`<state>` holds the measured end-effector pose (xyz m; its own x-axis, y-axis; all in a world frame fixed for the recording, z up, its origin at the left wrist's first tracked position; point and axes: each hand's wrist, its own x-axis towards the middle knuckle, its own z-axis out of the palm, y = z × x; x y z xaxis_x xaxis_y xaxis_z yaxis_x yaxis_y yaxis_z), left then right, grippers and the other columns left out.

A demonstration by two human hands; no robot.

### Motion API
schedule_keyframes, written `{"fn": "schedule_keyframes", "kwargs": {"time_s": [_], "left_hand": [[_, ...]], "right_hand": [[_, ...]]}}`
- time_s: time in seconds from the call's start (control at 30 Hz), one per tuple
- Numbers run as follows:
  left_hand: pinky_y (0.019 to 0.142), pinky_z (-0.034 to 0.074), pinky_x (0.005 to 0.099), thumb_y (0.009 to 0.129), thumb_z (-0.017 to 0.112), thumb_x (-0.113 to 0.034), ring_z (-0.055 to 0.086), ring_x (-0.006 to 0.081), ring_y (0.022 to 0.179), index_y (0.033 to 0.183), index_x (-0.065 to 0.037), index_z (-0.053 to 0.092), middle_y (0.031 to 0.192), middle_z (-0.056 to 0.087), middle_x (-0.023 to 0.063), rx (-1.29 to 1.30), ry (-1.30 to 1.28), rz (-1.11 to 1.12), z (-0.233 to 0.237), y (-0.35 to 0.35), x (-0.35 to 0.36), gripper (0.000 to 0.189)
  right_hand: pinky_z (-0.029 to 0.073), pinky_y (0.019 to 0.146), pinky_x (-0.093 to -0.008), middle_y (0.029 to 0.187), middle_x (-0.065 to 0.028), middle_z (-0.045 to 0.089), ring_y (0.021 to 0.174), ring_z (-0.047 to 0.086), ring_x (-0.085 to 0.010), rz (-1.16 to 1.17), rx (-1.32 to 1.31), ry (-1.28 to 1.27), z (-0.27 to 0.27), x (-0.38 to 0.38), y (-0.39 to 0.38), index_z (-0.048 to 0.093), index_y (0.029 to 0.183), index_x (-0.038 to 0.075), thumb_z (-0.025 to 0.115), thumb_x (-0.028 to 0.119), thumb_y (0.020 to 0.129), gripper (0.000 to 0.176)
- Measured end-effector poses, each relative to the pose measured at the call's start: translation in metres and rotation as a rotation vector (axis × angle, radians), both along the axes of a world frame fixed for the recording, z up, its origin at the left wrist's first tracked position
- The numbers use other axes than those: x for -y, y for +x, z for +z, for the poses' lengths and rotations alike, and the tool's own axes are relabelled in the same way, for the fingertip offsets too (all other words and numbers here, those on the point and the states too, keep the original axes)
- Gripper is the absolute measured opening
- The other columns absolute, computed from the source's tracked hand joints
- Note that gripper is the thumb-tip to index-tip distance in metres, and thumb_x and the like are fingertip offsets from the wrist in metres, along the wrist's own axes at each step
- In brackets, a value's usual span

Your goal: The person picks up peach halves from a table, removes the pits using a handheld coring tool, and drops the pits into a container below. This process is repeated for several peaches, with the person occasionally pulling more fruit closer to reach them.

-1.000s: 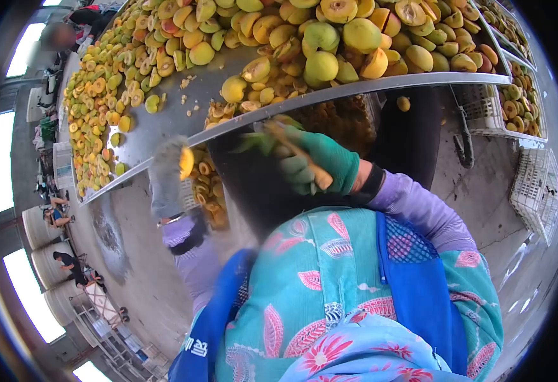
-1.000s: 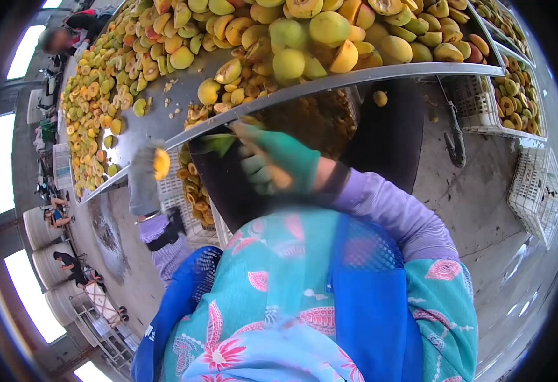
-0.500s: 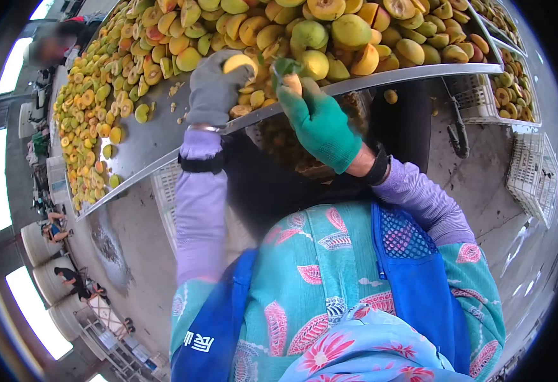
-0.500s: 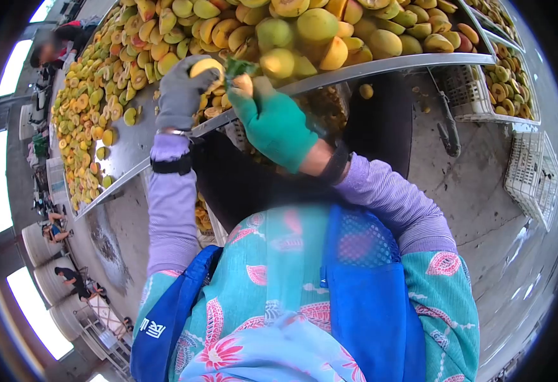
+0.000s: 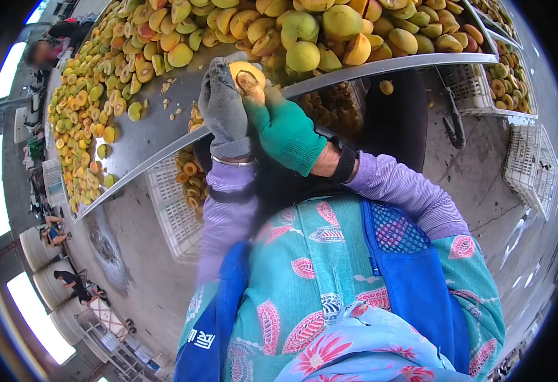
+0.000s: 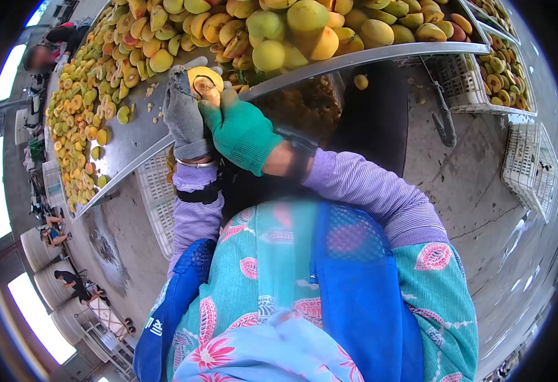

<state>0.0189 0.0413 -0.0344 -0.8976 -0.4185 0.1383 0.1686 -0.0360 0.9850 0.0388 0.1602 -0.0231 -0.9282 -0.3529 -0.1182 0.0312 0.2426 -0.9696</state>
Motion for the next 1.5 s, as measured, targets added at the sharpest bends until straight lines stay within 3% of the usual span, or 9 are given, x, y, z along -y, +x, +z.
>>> {"fn": "schedule_keyframes", "kwargs": {"time_s": [0.3, 0.4, 0.67, 0.9, 1.0, 1.07, 1.17, 1.37, 1.5], "left_hand": [[0.068, 0.054, 0.0271, 0.098, 0.050, -0.022, 0.063, 0.0141, 0.074, 0.096, 0.003, 0.066, 0.087, 0.068, 0.0106, 0.050, -0.247, -0.127, 0.019, -0.008, -0.003, 0.030], [0.075, 0.055, 0.0313, 0.096, 0.053, -0.020, 0.066, 0.0204, 0.085, 0.104, 0.007, 0.061, 0.097, 0.067, 0.0144, 0.234, 0.175, -0.486, 0.032, -0.008, 0.016, 0.029], [0.056, 0.054, 0.0322, 0.095, 0.052, -0.039, 0.064, 0.0209, 0.068, 0.102, -0.003, 0.060, 0.087, 0.065, 0.0131, 0.390, 0.275, -0.527, 0.049, -0.021, -0.004, 0.038], [0.066, 0.055, 0.0319, 0.094, 0.051, -0.041, 0.064, 0.0225, 0.078, 0.115, -0.003, 0.056, 0.098, 0.064, 0.0147, 0.240, 0.375, -0.232, 0.059, 0.014, -0.007, 0.043], [0.068, 0.055, 0.0318, 0.091, 0.056, -0.031, 0.064, 0.0209, 0.088, 0.119, -0.005, 0.057, 0.100, 0.065, 0.0139, 0.099, -0.346, 0.138, 0.042, 0.066, 0.025, 0.038], [0.069, 0.053, 0.0278, 0.089, 0.057, -0.028, 0.064, 0.0170, 0.087, 0.114, -0.004, 0.061, 0.090, 0.066, 0.0112, 0.049, 0.585, -0.220, 0.047, 0.102, 0.111, 0.034], [0.071, 0.051, 0.0275, 0.087, 0.059, -0.030, 0.062, 0.0161, 0.081, 0.112, -0.003, 0.062, 0.084, 0.065, 0.0102, 0.875, -1.239, 0.142, 0.031, 0.122, 0.179, 0.037], [0.081, 0.049, 0.0341, 0.086, 0.063, -0.034, 0.062, 0.0225, 0.100, 0.115, 0.000, 0.059, 0.109, 0.064, 0.0159, 0.539, -1.609, -0.140, 0.023, -0.012, 0.073, 0.045], [0.087, 0.050, 0.0322, 0.089, 0.059, -0.020, 0.061, 0.0239, 0.106, 0.117, -0.004, 0.060, 0.114, 0.061, 0.0182, 0.478, -0.938, -0.484, 0.027, -0.034, 0.094, 0.032]], "right_hand": [[0.047, 0.065, -0.0430, 0.075, -0.0192, 0.061, 0.072, 0.062, -0.0347, 0.066, 0.149, -0.323, -0.014, -0.007, -0.004, 0.055, 0.099, -0.002, 0.048, 0.038, 0.097, 0.040], [0.047, 0.052, -0.0368, 0.065, -0.0115, 0.056, 0.057, 0.058, -0.0237, 0.080, 0.311, -0.437, -0.008, -0.009, -0.001, 0.056, 0.092, 0.000, 0.046, 0.039, 0.097, 0.040], [0.032, 0.036, -0.0264, 0.055, -0.0001, 0.046, 0.039, 0.041, -0.0113, 0.214, 0.868, -0.811, 0.023, -0.011, -0.007, 0.051, 0.083, 0.011, 0.043, 0.048, 0.096, 0.040], [0.032, 0.044, -0.0239, 0.057, 0.0083, 0.041, 0.044, 0.037, -0.0057, 0.845, 1.232, -1.403, 0.011, -0.022, -0.012, 0.049, 0.082, 0.014, 0.044, 0.043, 0.098, 0.033], [0.032, 0.044, -0.0237, 0.057, 0.0075, 0.040, 0.045, 0.038, -0.0067, 1.011, 1.353, -1.405, 0.019, -0.027, 0.012, 0.050, 0.085, 0.016, 0.044, 0.044, 0.098, 0.031], [0.032, 0.045, -0.0234, 0.057, 0.0071, 0.041, 0.045, 0.038, -0.0067, 0.878, 1.354, -1.317, 0.008, -0.045, 0.005, 0.050, 0.086, 0.017, 0.045, 0.045, 0.097, 0.031], [0.032, 0.044, -0.0234, 0.058, 0.0058, 0.041, 0.045, 0.039, -0.0073, 0.308, 1.545, -0.906, -0.048, -0.057, -0.005, 0.050, 0.087, 0.017, 0.048, 0.048, 0.095, 0.032], [0.034, 0.044, -0.0257, 0.064, 0.0033, 0.046, 0.054, 0.045, -0.0096, 0.419, 1.118, -0.606, -0.003, -0.050, -0.004, 0.052, 0.090, 0.020, 0.047, 0.050, 0.095, 0.031], [0.042, 0.051, -0.0279, 0.068, -0.0002, 0.052, 0.059, 0.052, -0.0122, 0.250, 0.834, -0.496, -0.008, -0.047, -0.010, 0.055, 0.090, 0.010, 0.047, 0.048, 0.095, 0.039]]}}
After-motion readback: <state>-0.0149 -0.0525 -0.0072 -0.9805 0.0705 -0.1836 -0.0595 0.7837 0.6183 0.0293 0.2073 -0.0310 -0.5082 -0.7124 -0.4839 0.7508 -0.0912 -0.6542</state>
